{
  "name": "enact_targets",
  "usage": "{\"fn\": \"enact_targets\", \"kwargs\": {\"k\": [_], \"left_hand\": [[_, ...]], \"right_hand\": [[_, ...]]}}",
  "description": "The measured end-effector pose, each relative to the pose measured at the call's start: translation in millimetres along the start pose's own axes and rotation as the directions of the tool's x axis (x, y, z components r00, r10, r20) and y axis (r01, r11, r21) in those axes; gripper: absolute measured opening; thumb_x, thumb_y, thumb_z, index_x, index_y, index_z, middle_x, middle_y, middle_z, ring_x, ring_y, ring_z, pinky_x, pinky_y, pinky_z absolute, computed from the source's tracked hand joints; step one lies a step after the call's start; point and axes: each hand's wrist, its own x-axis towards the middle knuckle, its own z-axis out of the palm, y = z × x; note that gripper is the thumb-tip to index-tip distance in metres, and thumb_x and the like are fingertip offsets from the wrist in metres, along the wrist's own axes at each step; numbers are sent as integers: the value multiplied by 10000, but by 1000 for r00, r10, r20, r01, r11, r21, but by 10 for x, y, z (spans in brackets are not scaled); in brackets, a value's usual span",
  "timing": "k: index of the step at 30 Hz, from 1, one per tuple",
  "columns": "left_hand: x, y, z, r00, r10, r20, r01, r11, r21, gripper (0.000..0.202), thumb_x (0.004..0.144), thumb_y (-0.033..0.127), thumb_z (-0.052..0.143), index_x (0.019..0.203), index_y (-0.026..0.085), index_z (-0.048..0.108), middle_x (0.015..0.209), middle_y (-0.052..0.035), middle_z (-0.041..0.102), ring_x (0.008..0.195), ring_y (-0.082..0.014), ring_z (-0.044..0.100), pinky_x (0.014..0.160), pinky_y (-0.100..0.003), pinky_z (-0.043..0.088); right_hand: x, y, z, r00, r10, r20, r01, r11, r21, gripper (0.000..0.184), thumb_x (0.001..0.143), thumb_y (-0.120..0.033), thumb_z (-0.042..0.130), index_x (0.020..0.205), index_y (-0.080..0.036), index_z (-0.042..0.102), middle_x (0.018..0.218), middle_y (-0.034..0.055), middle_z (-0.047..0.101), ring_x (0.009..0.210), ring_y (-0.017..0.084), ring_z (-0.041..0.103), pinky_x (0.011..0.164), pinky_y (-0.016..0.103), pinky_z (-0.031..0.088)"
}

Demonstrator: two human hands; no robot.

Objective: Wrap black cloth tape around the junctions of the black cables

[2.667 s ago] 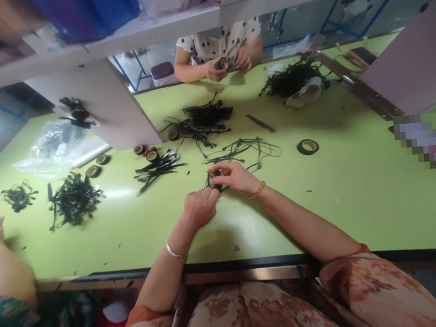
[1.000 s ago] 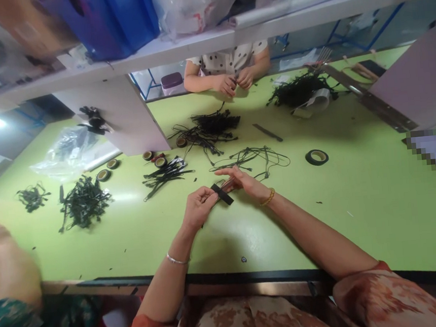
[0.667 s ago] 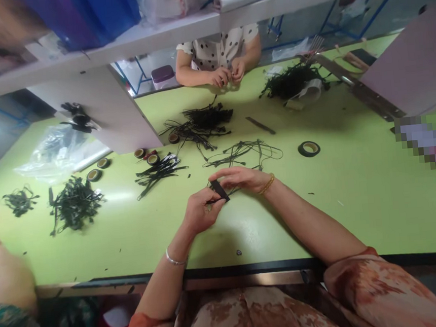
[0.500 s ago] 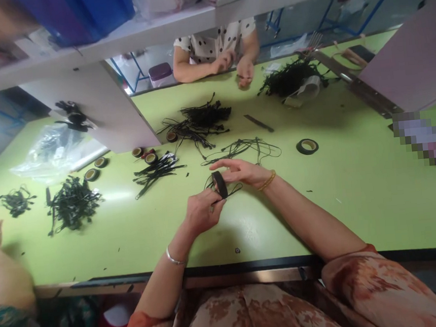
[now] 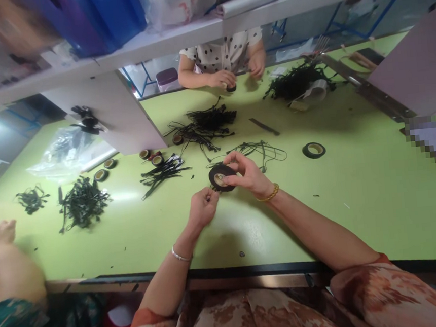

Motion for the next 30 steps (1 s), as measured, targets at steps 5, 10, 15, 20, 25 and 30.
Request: {"fn": "enact_targets", "kwargs": {"k": [5,10,15,20,25,30], "left_hand": [[41,42,-78,985,-169,38,170,897,-409,290,738,417,661,686,163,533,518,79,346,464,-47,257,445,-198,171],[43,82,-115,961,-251,113,264,723,-638,383,707,487,714,696,155,522,505,114,234,418,-18,140,410,-207,62],[50,46,-89,983,-175,-51,92,718,-690,487,656,545,787,711,184,466,480,123,283,397,-18,201,397,-190,119],[69,8,-63,998,-59,-30,22,722,-692,532,681,617,758,714,193,437,471,122,310,403,-24,213,422,-189,138],[90,-71,-46,994,24,104,29,878,-477,509,789,663,619,709,174,504,573,36,538,461,-47,306,465,-207,220],[80,-70,-114,971,238,8,-237,970,-49,340,883,442,576,695,160,608,702,-1,559,666,-103,487,642,-228,391]], "right_hand": [[2,-30,-60,996,-54,66,61,993,-105,454,722,-468,783,960,-198,506,668,-56,544,598,111,546,586,249,425],[17,0,-91,989,-48,139,73,980,-185,403,752,-474,748,942,-192,531,661,-54,528,599,107,512,588,247,403],[32,26,-69,963,-88,253,155,954,-257,310,762,-415,720,919,-194,570,755,-4,610,688,145,570,672,291,458],[43,77,-20,948,-164,273,295,773,-561,237,711,-363,743,813,-203,601,771,26,649,752,187,573,756,345,455],[37,158,-10,980,-102,172,183,798,-573,337,635,-209,730,904,-219,527,831,12,658,757,186,615,743,336,486],[56,187,-79,966,-64,252,157,915,-372,381,656,-143,650,995,-217,494,970,35,642,906,195,653,804,334,502]]}}
